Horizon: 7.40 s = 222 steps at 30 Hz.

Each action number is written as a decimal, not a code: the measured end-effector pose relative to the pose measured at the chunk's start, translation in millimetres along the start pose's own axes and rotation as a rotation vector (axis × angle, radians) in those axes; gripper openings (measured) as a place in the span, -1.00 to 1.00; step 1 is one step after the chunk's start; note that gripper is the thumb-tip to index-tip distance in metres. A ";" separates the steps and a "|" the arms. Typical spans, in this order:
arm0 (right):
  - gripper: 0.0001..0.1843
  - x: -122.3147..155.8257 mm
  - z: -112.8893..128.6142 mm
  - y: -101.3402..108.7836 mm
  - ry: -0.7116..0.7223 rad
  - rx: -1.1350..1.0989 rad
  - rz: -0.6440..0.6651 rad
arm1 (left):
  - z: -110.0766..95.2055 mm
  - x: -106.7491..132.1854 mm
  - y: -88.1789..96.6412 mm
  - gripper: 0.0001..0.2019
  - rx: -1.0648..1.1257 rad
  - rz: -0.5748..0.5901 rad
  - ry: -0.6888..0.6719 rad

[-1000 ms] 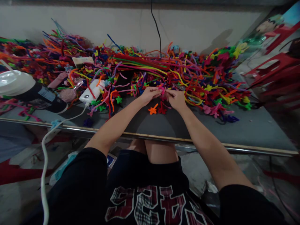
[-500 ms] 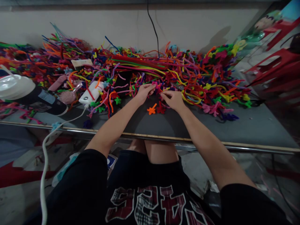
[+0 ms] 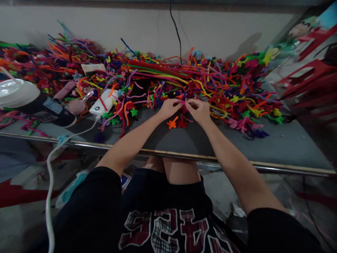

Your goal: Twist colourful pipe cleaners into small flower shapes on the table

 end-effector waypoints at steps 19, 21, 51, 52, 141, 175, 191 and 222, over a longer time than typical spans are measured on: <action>-0.78 2.0 -3.9 -6.6 -0.018 -0.046 0.050 | 10.3 -5.6 0.6 -0.67 0.073 0.004 0.047; -0.79 1.6 -4.9 -5.5 -0.018 -0.059 0.021 | 10.2 -4.8 1.0 -0.64 0.087 0.002 0.060; -0.74 0.7 9.3 0.8 0.015 -0.052 -0.009 | -11.9 6.9 2.9 -0.64 -0.119 -0.030 -0.090; -0.74 0.7 9.2 1.1 0.012 -0.052 -0.011 | -12.0 7.1 3.2 -0.64 -0.124 -0.039 -0.087; -0.79 -0.7 6.7 1.3 0.106 0.176 0.009 | -18.3 12.5 7.2 -0.82 -0.251 -0.233 -0.203; -0.75 -0.6 4.1 -4.1 0.023 0.163 0.169 | -11.6 6.9 4.2 -0.78 -0.289 -0.133 -0.164; -0.76 0.3 1.0 -6.5 0.044 0.171 0.183 | -8.2 3.3 4.8 -0.80 -0.219 -0.091 -0.130; -0.83 0.1 -1.1 -4.7 -0.004 0.023 0.077 | -3.9 2.5 -1.7 -0.78 -0.003 -0.010 -0.036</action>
Point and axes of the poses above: each hand's wrist, its own x-axis away from the middle knuckle, its own y-axis out of the back of the hand, z = x × y, the point moved 5 cm from there along -x, towards the middle knuckle, and after that the axes turned 12 degrees about y, right-handed, at the moved point
